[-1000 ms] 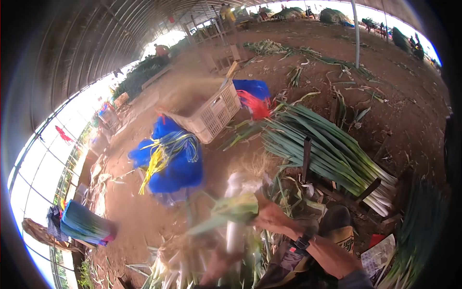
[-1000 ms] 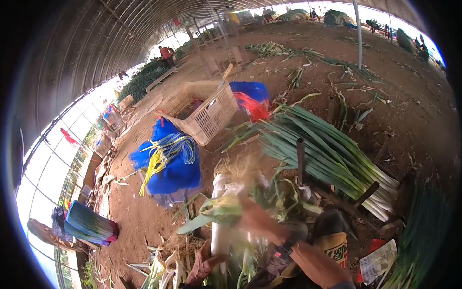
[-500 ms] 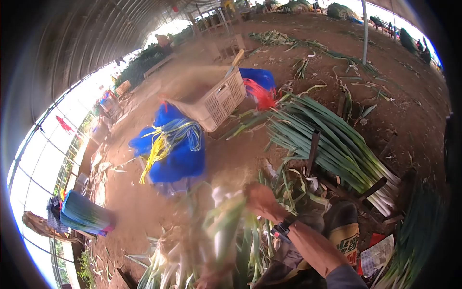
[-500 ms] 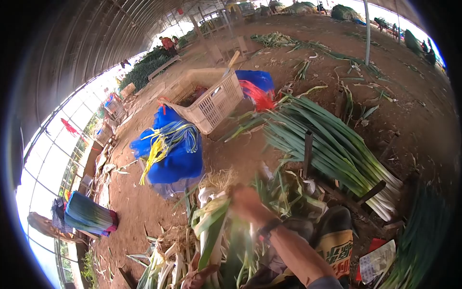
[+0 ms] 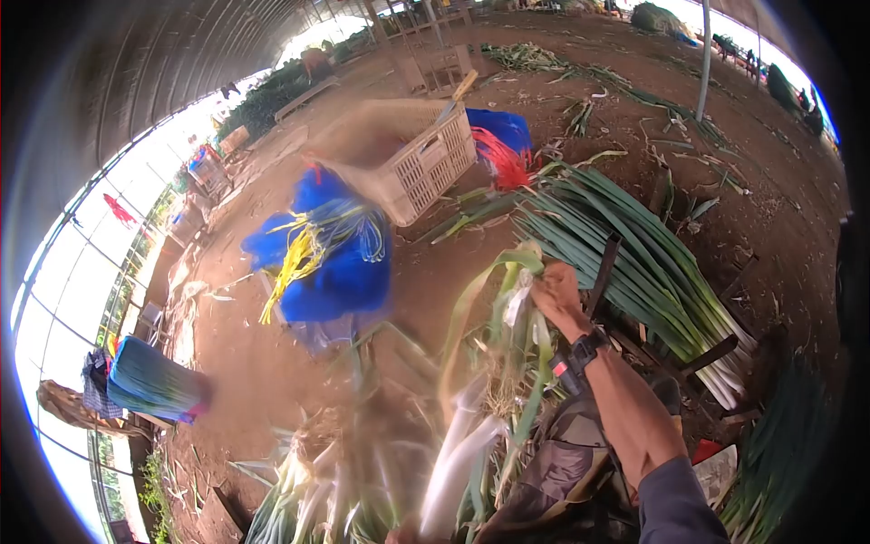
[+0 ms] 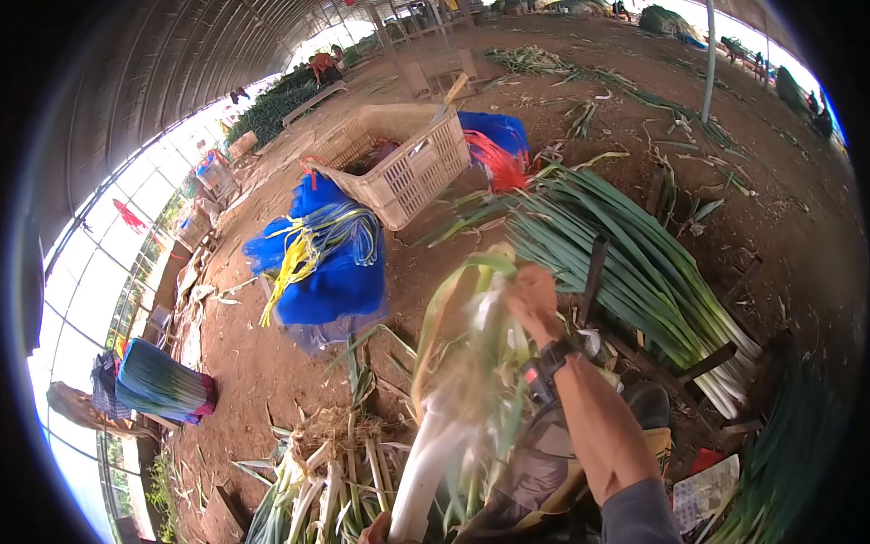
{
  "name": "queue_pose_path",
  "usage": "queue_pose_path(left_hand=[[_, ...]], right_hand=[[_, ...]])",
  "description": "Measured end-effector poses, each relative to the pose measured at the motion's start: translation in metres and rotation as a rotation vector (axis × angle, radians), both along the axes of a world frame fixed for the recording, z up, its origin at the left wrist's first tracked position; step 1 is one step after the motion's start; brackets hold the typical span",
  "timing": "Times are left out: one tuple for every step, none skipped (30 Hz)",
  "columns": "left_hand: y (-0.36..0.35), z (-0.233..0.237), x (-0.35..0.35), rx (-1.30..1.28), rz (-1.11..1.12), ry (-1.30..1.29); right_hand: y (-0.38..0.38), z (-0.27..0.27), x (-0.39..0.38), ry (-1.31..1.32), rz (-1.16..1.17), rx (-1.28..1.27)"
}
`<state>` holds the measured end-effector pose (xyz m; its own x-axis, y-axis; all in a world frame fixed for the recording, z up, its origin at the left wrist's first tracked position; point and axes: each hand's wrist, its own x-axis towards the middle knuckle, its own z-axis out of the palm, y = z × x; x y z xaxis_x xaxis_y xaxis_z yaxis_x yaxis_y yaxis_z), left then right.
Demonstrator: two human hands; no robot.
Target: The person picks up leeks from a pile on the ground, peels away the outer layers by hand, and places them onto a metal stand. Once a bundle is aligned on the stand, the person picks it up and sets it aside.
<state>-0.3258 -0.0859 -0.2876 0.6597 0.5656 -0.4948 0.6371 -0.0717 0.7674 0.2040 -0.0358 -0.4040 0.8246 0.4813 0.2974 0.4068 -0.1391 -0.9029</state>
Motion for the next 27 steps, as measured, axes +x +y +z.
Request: queue_pose_path(left_hand=[[0.002,-0.007,-0.006,0.026,-0.009,0.015],[0.002,-0.022,-0.019,0.048,-0.021,0.035],[0.001,-0.029,-0.028,0.069,-0.036,0.054],[-0.003,-0.033,-0.036,0.109,-0.032,0.108],[-0.007,-0.034,-0.040,0.074,-0.010,0.083],[-0.009,-0.034,-0.044,0.038,0.010,0.058],[-0.010,-0.033,-0.047,0.003,0.029,0.031],[-0.008,-0.016,-0.047,-0.079,0.043,0.035],[-0.004,-0.005,-0.043,-0.083,0.040,0.044],[-0.002,-0.002,-0.040,-0.078,0.043,0.040],[0.000,-0.002,-0.038,-0.063,0.042,0.040],[0.001,-0.003,-0.035,-0.049,0.037,0.039],[0.003,-0.004,-0.033,-0.039,0.033,0.036],[0.004,-0.003,-0.032,-0.030,0.031,0.032],[0.006,-0.003,-0.031,-0.023,0.032,0.024],[0.006,-0.002,-0.030,-0.021,0.034,0.017],[0.008,0.000,-0.028,-0.018,0.032,0.010],[0.011,0.001,-0.025,-0.017,0.027,0.001],[0.014,0.002,-0.021,-0.014,0.019,-0.007],[0.016,0.003,-0.019,-0.014,0.014,-0.015],[0.018,0.004,-0.015,-0.013,0.005,-0.024],[0.020,0.003,-0.011,-0.016,0.000,-0.032],[0.021,0.002,-0.006,-0.021,-0.005,-0.040],[0.020,-0.001,-0.005,-0.027,-0.005,-0.046],[0.024,0.000,0.006,-0.029,-0.017,-0.053],[0.024,-0.001,0.012,-0.037,-0.026,-0.061],[0.024,-0.004,0.019,-0.038,-0.041,-0.069]], right_hand=[[-0.015,0.033,-0.005,-0.021,0.023,-0.079],[-0.024,0.054,-0.014,-0.083,0.017,-0.181],[-0.021,0.039,-0.010,-0.349,-0.096,-0.190],[-0.014,0.019,-0.003,-0.620,-0.211,-0.195],[-0.015,0.020,-0.001,-0.675,-0.244,-0.229],[-0.015,0.021,0.001,-0.729,-0.280,-0.263],[-0.021,0.024,0.008,-0.566,-0.236,-0.324],[-0.027,0.037,0.011,-0.399,-0.193,-0.380],[-0.035,0.058,0.022,-0.238,-0.161,-0.237],[-0.047,0.080,0.038,-0.075,-0.118,-0.102],[-0.053,0.091,0.049,0.087,-0.075,0.028],[-0.053,0.091,0.056,-0.012,-0.030,0.024],[-0.050,0.092,0.061,-0.113,0.011,0.030],[-0.048,0.092,0.062,-0.211,0.053,0.044],[-0.043,0.098,0.051,-0.185,0.085,-0.179],[-0.041,0.106,0.031,-0.159,0.121,-0.405],[-0.045,0.113,0.008,-0.129,0.156,-0.638],[-0.060,0.122,-0.017,-0.241,0.389,-0.733],[-0.074,0.125,-0.039,-0.354,0.617,-0.821],[-0.078,0.117,-0.054,-0.432,0.689,-0.911],[-0.081,0.106,-0.066,-0.512,0.764,-1.004],[-0.082,0.079,-0.071,-0.462,0.821,-0.870],[-0.078,0.045,-0.070,-0.414,0.873,-0.735],[-0.076,0.020,-0.070,-0.367,0.917,-0.599],[-0.076,0.008,-0.074,-0.229,1.023,-0.417],[-0.077,0.006,-0.080,-0.089,1.119,-0.230],[-0.079,0.004,-0.081,0.045,1.213,-0.016]])
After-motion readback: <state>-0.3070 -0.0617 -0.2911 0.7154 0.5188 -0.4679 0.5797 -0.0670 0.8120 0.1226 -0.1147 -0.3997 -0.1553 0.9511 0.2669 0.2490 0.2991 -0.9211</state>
